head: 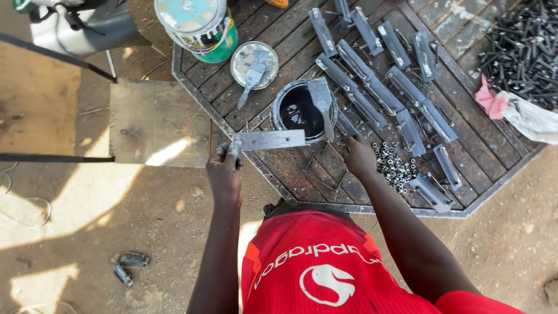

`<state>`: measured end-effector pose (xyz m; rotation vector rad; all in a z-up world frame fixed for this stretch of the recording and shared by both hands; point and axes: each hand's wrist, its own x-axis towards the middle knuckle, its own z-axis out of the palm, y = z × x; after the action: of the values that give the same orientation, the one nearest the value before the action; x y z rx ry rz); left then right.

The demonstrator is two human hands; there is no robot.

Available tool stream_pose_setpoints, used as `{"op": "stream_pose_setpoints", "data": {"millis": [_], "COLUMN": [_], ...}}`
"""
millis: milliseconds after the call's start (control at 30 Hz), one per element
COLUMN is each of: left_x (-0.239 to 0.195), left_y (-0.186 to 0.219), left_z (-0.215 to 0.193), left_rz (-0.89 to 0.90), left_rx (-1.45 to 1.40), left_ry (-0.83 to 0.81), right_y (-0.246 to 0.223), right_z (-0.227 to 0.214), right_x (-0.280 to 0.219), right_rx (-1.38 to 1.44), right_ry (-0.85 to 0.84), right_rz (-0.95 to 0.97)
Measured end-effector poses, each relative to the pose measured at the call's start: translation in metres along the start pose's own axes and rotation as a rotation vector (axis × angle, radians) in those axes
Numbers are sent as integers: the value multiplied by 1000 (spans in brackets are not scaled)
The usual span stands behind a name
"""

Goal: Painting metal brackets with black paint using a brush

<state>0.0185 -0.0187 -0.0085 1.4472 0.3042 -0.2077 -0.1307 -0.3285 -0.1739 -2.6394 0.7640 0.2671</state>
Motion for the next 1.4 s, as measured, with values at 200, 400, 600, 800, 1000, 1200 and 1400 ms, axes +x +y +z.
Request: {"op": "stream_pose_setpoints", "data": {"millis": [200,400,600,800,1000,1200,1400], "left_x": [-12,-53,-83,-98,-105,-106,-87], "left_y": [-19,-8,-31,-63,-74,-65,-88], "left_z": [-5,3,13,14,31,63,91], "left_rz": [13,66,81,86,98,123,186], "left_rx": [20,24,-37,-40,43,211,490], "left_ry": [19,75,90,49,30,-121,-186], "right_y": [-2,0,40,13,54,50,40], "right_z": [52,43,79,-39,-100,-199,-215], "right_x": [10,3,17,-25,-50,-78,-89], "right_rx": [-260,-263,-251,51,240,670,1128], "right_ry": [75,109,45,-298,-162,-254,-295], "right_rz": [-77,-156,-260,-174,-67,-126,-327]}}
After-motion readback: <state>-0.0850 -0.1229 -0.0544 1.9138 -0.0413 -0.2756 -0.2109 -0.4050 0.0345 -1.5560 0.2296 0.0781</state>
